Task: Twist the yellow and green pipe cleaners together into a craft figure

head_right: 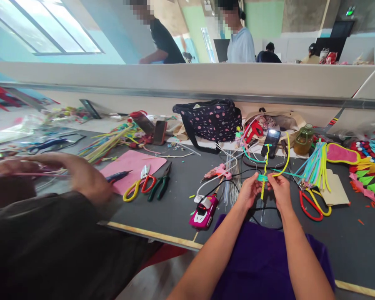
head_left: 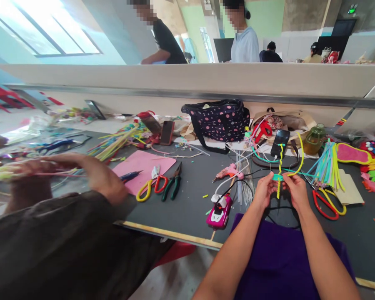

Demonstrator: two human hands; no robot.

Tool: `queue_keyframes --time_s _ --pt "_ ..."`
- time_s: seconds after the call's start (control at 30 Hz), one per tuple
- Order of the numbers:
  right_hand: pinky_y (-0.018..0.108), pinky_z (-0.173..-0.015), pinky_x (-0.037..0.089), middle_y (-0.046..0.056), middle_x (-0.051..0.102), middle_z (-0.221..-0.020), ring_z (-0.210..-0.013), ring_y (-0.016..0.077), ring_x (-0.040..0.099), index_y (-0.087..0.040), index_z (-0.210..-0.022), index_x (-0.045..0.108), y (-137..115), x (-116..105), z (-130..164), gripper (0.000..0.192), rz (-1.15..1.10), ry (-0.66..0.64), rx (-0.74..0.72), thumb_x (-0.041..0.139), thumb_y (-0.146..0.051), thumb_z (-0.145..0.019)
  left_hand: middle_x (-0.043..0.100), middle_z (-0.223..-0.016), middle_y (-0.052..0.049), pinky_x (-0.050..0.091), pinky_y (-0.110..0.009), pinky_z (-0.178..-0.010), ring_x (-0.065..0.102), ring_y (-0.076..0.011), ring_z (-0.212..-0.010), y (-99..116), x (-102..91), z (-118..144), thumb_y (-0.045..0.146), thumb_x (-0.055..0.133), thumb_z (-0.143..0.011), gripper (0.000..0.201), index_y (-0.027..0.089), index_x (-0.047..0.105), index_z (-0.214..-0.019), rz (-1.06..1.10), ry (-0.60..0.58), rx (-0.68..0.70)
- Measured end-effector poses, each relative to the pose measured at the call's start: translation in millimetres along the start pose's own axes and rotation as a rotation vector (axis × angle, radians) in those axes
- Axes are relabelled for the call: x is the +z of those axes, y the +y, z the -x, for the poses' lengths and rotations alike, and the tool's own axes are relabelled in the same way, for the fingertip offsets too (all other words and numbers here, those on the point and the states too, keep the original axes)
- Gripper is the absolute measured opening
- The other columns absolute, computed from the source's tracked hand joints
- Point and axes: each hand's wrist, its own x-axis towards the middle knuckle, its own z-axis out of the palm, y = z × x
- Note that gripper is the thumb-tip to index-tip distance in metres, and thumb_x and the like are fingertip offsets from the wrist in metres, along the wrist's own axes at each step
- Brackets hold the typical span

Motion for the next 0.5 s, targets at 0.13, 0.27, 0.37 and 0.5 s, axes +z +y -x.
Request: queue_keyframes --time_s 0.13,0.27,0.37,0.5 --pt "0.024 -0.049 0.044 0.001 0.063 -0.072 -0.057 0.0124 0.053 -0.019 -0.082 0.068 -0.8 0.0 0.2 0.035 0.017 -0.005 -0.003 0.077 -0.047 -0.061 0.066 -0.065 -0.004 0.045 -0.020 -0.050 0.059 -0.0110 -0.053 1.8 0.8 0.7 0.049 0.074 -0.066 0.039 0.012 0.066 -0.074 0.001 -0.006 -0.002" --pt "0.024 -0.049 0.044 0.001 0.063 -0.071 -0.057 0.0126 0.053 -0.020 -0.082 0.068 -2.0 0.1 0.8 0.036 0.023 -0.018 -0.010 0.076 -0.048 -0.062 0.066 -0.065 -0.003 0.045 -0.021 -0.052 0.059 -0.0108 -0.054 3.3 3.3 3.3 0.045 0.077 -0.064 0.036 0.012 0.068 -0.076 -0.052 -0.013 0.021" --pt "0.024 -0.049 0.044 0.001 0.064 -0.072 -0.058 0.0132 0.054 -0.020 -0.082 0.068 -2.9 0.7 1.5 0.036 0.035 -0.022 -0.015 0.076 -0.049 -0.062 0.066 -0.066 -0.003 0.045 -0.022 -0.054 0.059 -0.0116 -0.054 3.2 5.2 4.7 0.041 0.081 -0.058 0.037 0.012 0.069 -0.078 -0.108 -0.013 0.056" --pt "0.024 -0.049 0.044 0.001 0.066 -0.074 -0.057 0.0126 0.054 -0.020 -0.082 0.068 -4.8 1.6 2.8 0.034 0.024 -0.038 0.004 0.077 -0.047 -0.062 0.065 -0.066 -0.001 0.043 -0.021 -0.051 0.056 -0.0098 -0.054 1.6 6.1 4.0 0.037 0.084 -0.055 0.035 0.013 0.069 -0.075 -0.132 0.020 0.114"
